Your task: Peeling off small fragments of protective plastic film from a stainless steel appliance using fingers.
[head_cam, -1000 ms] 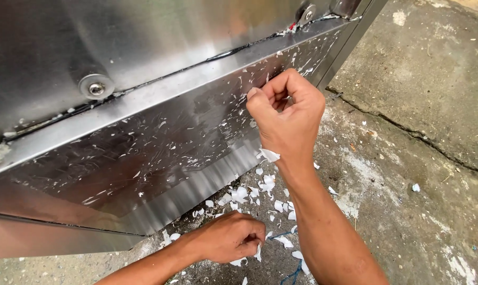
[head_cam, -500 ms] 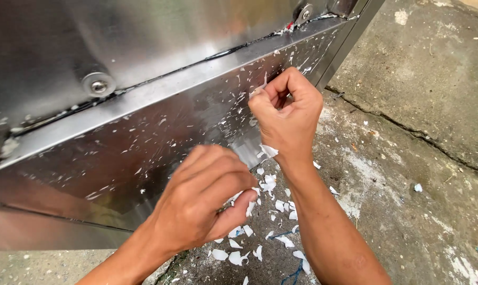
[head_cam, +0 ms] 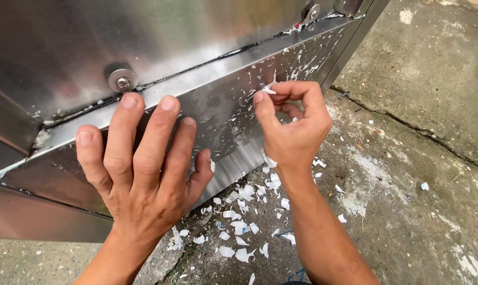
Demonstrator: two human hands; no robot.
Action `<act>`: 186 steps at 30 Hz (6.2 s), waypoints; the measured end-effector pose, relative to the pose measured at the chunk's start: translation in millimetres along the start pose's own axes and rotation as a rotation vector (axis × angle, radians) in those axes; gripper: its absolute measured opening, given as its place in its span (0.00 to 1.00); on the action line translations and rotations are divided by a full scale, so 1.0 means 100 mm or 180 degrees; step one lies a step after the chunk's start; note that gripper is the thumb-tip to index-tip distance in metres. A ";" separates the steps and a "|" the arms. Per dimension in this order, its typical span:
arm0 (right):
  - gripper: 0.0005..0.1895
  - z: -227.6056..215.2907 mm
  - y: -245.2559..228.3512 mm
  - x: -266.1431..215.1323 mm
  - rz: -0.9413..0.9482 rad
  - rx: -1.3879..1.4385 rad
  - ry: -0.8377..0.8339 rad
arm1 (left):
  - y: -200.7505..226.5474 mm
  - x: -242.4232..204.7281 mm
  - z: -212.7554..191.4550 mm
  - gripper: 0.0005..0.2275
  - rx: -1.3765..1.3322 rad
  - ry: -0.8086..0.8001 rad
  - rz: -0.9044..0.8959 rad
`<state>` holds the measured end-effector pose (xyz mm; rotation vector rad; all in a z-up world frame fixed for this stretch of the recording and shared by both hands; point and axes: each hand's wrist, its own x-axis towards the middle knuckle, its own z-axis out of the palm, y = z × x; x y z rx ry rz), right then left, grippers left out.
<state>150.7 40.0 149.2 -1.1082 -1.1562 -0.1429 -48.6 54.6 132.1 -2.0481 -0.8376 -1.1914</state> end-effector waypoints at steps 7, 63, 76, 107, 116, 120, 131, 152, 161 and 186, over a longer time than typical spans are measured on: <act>0.05 0.07 -0.06 -0.01 0.0088 -0.0447 0.0053 | -0.06 -0.02 0.16 0.10 0.0246 0.0238 0.0092; 0.12 -0.01 0.34 0.15 0.0033 0.0269 -0.0197 | 0.07 0.25 -0.16 0.08 -0.0396 0.0095 -0.0036; 0.11 -0.38 0.11 0.26 -0.0777 -0.1273 0.0483 | -0.02 0.40 -0.76 0.11 -0.0713 0.0244 -0.0092; 0.05 -0.03 0.18 -0.03 0.0385 -0.0019 0.0002 | 0.05 0.24 -0.20 0.07 -0.0334 0.0377 -0.0037; 0.04 -0.17 0.57 -0.07 0.1007 0.1002 0.0154 | 0.07 0.25 -0.14 0.08 -0.0226 0.0330 -0.0030; 0.08 -0.49 1.01 -0.01 0.1207 0.1205 0.1506 | 0.09 0.26 -0.14 0.07 -0.0279 0.0305 -0.0088; 0.15 -0.70 0.82 -0.22 0.1015 0.1825 0.0954 | 0.21 0.28 -0.18 0.13 -0.0532 0.0247 -0.0233; 0.05 -0.77 1.70 -0.80 0.2000 0.0250 0.0368 | 0.80 -0.03 0.08 0.07 -0.4069 -0.2123 -0.0089; 0.18 -0.85 1.72 -0.97 0.1340 -0.1126 0.0385 | 0.86 -0.26 0.32 0.08 -0.4615 -0.2468 0.0102; 0.20 -0.86 2.06 -3.07 0.2408 -0.1559 -0.2197 | 1.08 -1.61 1.45 0.16 -0.1726 -0.1709 0.1933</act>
